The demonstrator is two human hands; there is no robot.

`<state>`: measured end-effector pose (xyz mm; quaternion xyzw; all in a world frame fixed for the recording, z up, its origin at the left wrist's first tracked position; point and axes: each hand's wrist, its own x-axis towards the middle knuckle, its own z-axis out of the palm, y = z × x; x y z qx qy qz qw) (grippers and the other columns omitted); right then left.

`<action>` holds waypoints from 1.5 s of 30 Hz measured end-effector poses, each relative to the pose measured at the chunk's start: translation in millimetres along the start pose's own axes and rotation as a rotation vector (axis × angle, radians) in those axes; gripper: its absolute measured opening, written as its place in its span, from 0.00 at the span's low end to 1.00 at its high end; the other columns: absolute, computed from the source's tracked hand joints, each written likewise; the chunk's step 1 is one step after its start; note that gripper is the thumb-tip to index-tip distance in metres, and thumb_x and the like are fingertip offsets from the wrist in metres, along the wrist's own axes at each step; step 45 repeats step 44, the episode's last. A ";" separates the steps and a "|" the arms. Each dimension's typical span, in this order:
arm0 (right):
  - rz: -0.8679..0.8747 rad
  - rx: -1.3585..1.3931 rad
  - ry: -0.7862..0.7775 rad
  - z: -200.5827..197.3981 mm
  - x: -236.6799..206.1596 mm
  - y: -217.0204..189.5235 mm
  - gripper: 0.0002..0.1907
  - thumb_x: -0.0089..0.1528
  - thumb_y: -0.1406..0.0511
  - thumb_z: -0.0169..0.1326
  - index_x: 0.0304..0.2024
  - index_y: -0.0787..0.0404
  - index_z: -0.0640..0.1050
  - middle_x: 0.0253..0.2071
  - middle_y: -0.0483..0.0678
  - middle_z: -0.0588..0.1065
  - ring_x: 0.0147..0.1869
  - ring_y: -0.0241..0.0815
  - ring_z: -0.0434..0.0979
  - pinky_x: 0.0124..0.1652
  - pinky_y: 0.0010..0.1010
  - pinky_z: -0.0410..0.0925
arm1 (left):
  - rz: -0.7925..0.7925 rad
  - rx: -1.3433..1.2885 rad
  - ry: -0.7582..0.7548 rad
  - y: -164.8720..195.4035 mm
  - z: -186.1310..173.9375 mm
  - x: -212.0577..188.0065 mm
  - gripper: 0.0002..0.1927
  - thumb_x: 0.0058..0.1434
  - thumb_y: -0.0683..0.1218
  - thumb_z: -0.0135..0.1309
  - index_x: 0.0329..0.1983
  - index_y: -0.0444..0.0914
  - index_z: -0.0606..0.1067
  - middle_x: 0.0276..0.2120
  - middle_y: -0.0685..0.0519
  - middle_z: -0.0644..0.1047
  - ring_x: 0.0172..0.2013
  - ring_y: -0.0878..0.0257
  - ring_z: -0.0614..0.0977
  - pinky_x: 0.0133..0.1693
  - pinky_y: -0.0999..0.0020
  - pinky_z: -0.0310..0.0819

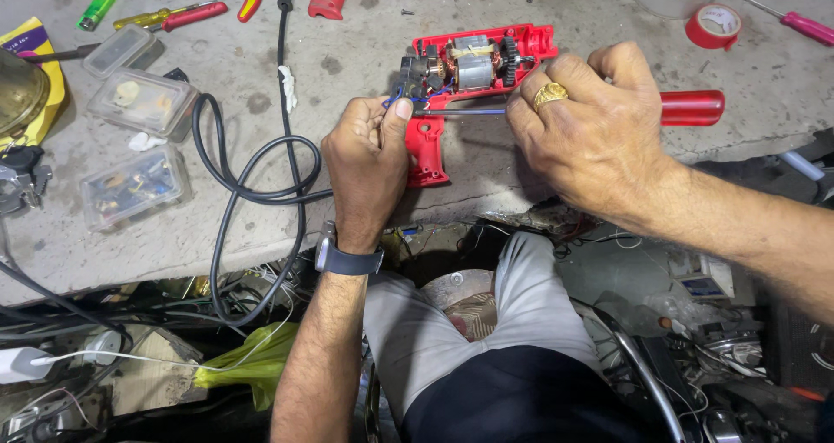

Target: The person uses a screwdriver to remove screws from a red power drill, then separates the casing to expose the internal motor and wiring. The person continues to remove additional screws from the internal components.

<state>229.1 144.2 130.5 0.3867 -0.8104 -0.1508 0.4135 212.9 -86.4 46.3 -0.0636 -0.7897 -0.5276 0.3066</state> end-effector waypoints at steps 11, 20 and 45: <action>0.001 0.112 -0.201 7.6 -13.0 1.0 0.19 0.58 0.63 0.56 0.51 0.62 0.81 0.37 0.45 0.75 0.42 0.40 0.74 0.39 0.35 0.63 | -0.011 0.008 0.028 7.0 3.4 -4.1 0.12 0.68 0.46 0.60 0.40 0.30 0.79 0.26 0.50 0.83 0.25 0.72 0.79 0.27 0.73 0.73; 0.043 0.226 -0.121 28.1 -13.3 5.5 0.06 0.58 0.65 0.60 0.37 0.56 0.80 0.36 0.41 0.74 0.46 0.41 0.74 0.46 0.39 0.61 | -0.008 -0.021 0.021 6.0 4.9 -2.3 0.12 0.68 0.46 0.60 0.41 0.30 0.78 0.29 0.49 0.83 0.27 0.71 0.82 0.30 0.73 0.76; 0.261 0.456 -0.149 82.2 -88.2 99.2 0.15 0.67 0.56 0.66 0.50 0.57 0.83 0.46 0.45 0.81 0.49 0.42 0.75 0.49 0.38 0.61 | -0.198 -0.067 -0.010 9.0 24.5 5.2 0.12 0.70 0.47 0.56 0.48 0.33 0.79 0.29 0.50 0.84 0.26 0.69 0.77 0.29 0.74 0.70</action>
